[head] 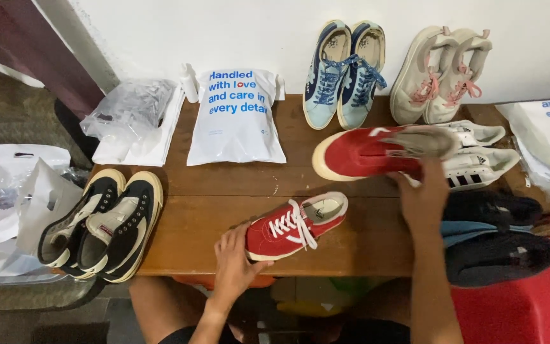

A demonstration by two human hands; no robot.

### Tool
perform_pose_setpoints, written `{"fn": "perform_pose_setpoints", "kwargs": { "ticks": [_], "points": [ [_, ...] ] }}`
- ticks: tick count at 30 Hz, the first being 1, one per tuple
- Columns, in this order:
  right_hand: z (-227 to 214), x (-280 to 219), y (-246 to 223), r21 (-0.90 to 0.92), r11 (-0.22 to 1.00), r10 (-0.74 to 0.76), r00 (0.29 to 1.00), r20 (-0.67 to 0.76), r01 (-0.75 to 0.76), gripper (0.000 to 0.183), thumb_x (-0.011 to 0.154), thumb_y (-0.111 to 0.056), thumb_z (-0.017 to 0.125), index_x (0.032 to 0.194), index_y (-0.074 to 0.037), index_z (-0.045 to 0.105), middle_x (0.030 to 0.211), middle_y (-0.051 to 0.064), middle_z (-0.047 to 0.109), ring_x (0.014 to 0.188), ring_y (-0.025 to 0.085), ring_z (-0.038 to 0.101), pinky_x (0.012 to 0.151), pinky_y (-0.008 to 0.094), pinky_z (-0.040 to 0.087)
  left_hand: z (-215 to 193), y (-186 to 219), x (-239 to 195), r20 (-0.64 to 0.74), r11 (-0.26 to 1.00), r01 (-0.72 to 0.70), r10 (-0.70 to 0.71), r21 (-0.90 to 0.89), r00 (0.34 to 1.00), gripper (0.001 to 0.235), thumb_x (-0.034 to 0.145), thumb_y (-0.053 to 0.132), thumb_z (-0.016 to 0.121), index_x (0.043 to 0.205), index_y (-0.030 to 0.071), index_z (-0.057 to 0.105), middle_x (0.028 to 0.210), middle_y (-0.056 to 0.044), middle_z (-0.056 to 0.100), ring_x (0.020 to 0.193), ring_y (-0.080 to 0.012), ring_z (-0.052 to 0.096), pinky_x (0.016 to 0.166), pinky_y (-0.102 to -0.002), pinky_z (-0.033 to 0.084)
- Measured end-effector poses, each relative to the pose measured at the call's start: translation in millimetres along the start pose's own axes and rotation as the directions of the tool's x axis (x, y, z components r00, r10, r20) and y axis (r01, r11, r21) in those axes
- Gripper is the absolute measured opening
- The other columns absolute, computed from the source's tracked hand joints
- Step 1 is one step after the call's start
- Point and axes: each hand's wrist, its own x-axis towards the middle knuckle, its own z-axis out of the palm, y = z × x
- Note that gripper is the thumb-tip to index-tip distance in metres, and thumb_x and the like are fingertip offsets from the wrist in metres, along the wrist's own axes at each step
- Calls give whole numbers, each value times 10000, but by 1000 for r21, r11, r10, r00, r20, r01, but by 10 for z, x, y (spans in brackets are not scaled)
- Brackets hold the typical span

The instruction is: The person laces a red sneaker by threading white shoelaces through the eyelets. They pull the laces tight and arrange them across the shoe's opening.

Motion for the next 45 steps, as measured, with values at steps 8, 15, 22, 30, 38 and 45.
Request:
{"fn": "perform_pose_setpoints", "kwargs": {
  "ticks": [8, 15, 22, 30, 38, 45],
  "points": [
    [-956, -304, 53, -181, 983, 2, 1000, 8, -1, 369, 923, -77, 821, 1151, 46, 558, 1098, 207, 557, 1048, 401, 543, 900, 475, 413, 417, 266, 526, -83, 998, -16, 21, 54, 996, 1014, 760, 579, 828, 1518, 66, 391, 1463, -167, 507, 1247, -360, 476, 974, -509, 375],
    [-1076, -738, 25, -178, 974, 163, 978, 132, -138, 310, 853, -114, 784, 1045, -15, 562, 1099, 179, 581, 1055, 365, 557, 934, 436, 412, 818, 285, 1131, -121, 994, -98, 104, 55, 987, 998, 786, 534, 829, 1539, 61, 374, 1426, -228, 517, 1217, -398, 461, 983, -545, 379],
    [-901, -1057, -232, -141, 946, 321, 903, 284, -292, 306, 780, -103, 810, 1042, -85, 652, 1178, 87, 644, 1096, 266, 623, 939, 388, 472, 1075, 362, 1621, -125, 995, -97, 96, 1, 987, 976, 799, 458, 854, 1507, -25, 387, 1344, -294, 509, 1192, -427, 443, 1019, -560, 393],
    [-554, -1200, -370, -51, 972, 227, 862, 454, -229, 317, 815, -163, 774, 1102, -89, 662, 1189, 79, 636, 1097, 278, 641, 940, 385, 484, 1283, 189, 2070, -14, 987, -151, 152, 56, 988, 1050, 736, 372, 927, 1526, -15, 354, 1441, -264, 437, 1303, -427, 449, 1059, -540, 435],
    [-270, -1127, -660, 35, 964, 202, 811, 549, -264, 305, 867, -248, 751, 1110, -109, 631, 1214, 72, 634, 1057, 259, 669, 854, 370, 517, 1236, 317, 2017, 23, 999, -41, 40, 33, 999, 1070, 728, 328, 939, 1547, 22, 323, 1526, -265, 358, 1379, -417, 399, 1122, -522, 386],
    [-5, -1203, -668, 98, 967, 139, 807, 574, -236, 256, 905, -214, 738, 1106, -134, 601, 1186, 49, 626, 952, 258, 677, 737, 343, 530, 452, 377, 1636, 60, 946, -93, 117, -311, 991, 600, 940, 242, 703, 1461, 38, 489, 1362, -217, 544, 1257, -368, 555, 1069, -460, 441]
  ]
}}
